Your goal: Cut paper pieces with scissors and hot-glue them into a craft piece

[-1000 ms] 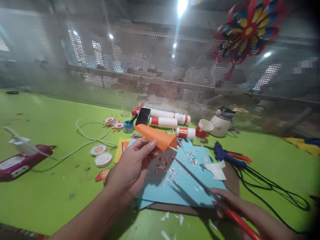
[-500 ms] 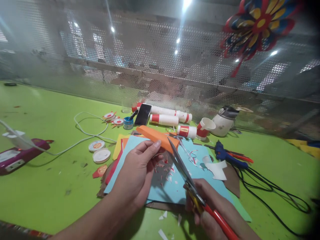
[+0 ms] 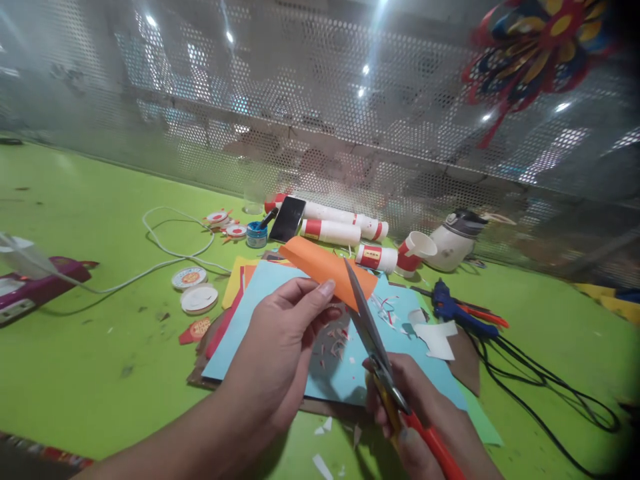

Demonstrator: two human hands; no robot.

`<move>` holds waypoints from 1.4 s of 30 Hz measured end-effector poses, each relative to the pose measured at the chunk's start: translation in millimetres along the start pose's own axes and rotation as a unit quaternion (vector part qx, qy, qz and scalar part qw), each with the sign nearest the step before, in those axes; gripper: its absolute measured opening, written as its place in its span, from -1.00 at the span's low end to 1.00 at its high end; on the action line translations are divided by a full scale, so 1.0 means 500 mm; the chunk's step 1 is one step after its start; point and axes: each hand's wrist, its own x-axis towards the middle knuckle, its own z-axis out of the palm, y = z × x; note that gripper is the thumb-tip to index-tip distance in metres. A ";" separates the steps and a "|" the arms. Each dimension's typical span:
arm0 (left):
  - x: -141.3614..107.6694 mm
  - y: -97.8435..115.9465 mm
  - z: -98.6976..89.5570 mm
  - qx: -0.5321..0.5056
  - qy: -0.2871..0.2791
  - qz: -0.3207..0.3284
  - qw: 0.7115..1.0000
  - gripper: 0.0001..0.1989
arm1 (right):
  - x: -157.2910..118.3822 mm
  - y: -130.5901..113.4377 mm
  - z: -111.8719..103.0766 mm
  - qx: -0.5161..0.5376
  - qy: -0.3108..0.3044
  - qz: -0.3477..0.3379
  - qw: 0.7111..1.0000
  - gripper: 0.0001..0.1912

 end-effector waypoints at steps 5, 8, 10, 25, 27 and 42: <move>-0.001 -0.001 0.000 -0.009 0.000 -0.001 1.000 -0.88 | 0.000 0.006 0.003 0.008 0.000 0.009 1.000 -0.33; -0.003 -0.001 0.000 -0.007 0.002 -0.005 1.000 -0.87 | 0.000 0.005 0.005 0.014 0.002 0.022 1.000 -0.31; -0.004 0.000 0.000 -0.008 0.006 -0.007 1.000 -0.86 | 0.001 0.003 0.006 0.015 0.005 0.019 1.000 -0.29; -0.006 0.001 0.000 -0.017 -0.003 -0.015 1.000 -0.85 | 0.004 0.003 0.001 -0.003 -0.003 -0.057 0.998 -0.40; -0.006 0.000 -0.001 -0.010 -0.006 -0.015 1.000 -0.86 | 0.003 0.001 0.001 0.001 -0.002 -0.056 0.998 -0.40; -0.007 -0.002 0.000 -0.007 -0.007 -0.006 1.000 -0.89 | 0.000 -0.005 -0.002 -0.006 0.007 -0.067 0.998 -0.45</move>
